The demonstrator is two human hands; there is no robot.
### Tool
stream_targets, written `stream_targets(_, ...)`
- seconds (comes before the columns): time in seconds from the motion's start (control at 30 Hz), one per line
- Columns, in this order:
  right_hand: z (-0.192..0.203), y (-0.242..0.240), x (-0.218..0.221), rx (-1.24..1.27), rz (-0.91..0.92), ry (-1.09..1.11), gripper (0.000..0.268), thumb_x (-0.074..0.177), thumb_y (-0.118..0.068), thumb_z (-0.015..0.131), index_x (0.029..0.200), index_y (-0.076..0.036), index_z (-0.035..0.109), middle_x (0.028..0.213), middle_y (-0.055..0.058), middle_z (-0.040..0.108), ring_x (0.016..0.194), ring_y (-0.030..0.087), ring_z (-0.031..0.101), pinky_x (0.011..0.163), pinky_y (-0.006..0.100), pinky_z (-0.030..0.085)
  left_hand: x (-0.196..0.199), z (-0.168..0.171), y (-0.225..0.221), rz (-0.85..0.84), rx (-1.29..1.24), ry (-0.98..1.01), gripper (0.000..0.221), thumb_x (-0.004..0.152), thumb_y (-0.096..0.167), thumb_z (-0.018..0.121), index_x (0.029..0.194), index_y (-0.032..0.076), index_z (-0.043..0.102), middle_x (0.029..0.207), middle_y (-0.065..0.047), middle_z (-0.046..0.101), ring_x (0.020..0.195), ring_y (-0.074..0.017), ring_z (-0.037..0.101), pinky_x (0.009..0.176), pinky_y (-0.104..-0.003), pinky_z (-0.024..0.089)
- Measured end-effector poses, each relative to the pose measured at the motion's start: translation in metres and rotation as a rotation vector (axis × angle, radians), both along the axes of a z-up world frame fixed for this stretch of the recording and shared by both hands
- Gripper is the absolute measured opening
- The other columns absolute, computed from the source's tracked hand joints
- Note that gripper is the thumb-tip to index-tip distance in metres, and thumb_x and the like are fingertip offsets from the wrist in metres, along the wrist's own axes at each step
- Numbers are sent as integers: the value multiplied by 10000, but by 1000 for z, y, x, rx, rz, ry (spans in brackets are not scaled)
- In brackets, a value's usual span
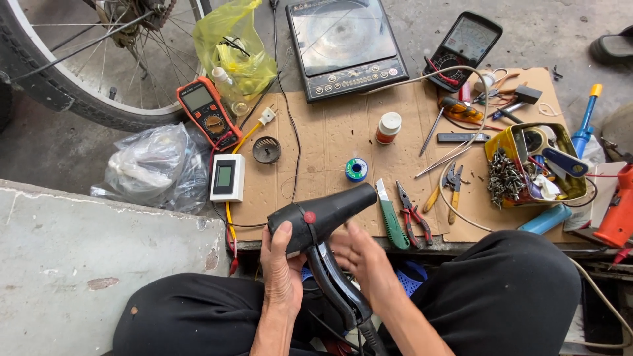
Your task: Reassembling a hairdryer by aligning the casing parts and securing them with a screwdriver.
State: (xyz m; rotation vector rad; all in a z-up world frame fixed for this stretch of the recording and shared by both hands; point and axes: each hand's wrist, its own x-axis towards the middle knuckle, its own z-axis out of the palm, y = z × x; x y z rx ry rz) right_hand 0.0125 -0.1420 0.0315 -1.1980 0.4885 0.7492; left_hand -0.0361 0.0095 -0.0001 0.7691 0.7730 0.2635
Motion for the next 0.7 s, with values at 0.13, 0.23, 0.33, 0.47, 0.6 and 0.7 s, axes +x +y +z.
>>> stream_targets(0.13,-16,7,31,291,-219,37,765,909,-491,583,1433,66,607,1558,287,634,1469,394,583,1280,512,397,-1,0,-1,-11,-29,-7,467,903,306,699,1306,89,606,1172,-112,590,986,-203,514,836,-341,393)
stream_targets(0.23,-24,14,49,364,-387,55,750,862,-458,701,1355,102,628,1318,254,626,1270,322,566,1218,495,380,0,5,-6,-67,-32,-28,516,903,312,698,1346,66,599,1194,-134,618,988,-221,557,818,-360,447)
stream_targets(0.33,-36,21,56,552,-627,140,341,883,-182,800,1165,-99,626,1179,169,700,1262,327,707,1188,500,557,2,10,-8,-64,-40,-11,538,894,286,701,1368,62,583,1227,-157,606,1021,-245,563,816,-377,475)
stream_targets(0.47,-26,28,53,497,-647,143,428,879,-176,758,1234,4,600,1219,184,661,1130,262,678,1096,418,569,1,12,-6,-89,-67,15,586,889,327,688,1388,45,563,1249,-170,592,1053,-257,561,876,-398,477)
stream_targets(0.6,-27,27,53,455,-653,109,421,880,-177,754,1233,-7,600,1216,191,669,1155,258,676,1113,412,564,1,8,-4,-126,-86,-6,583,893,316,692,1393,53,546,1248,-179,584,1044,-256,563,859,-409,492)
stream_targets(0.7,-25,26,53,457,-645,99,396,897,-177,739,1231,-19,597,1222,173,659,1170,259,673,1100,414,568,1,13,-3,-168,-80,-28,543,901,311,696,1354,68,522,1239,-176,572,1039,-262,562,826,-408,486)
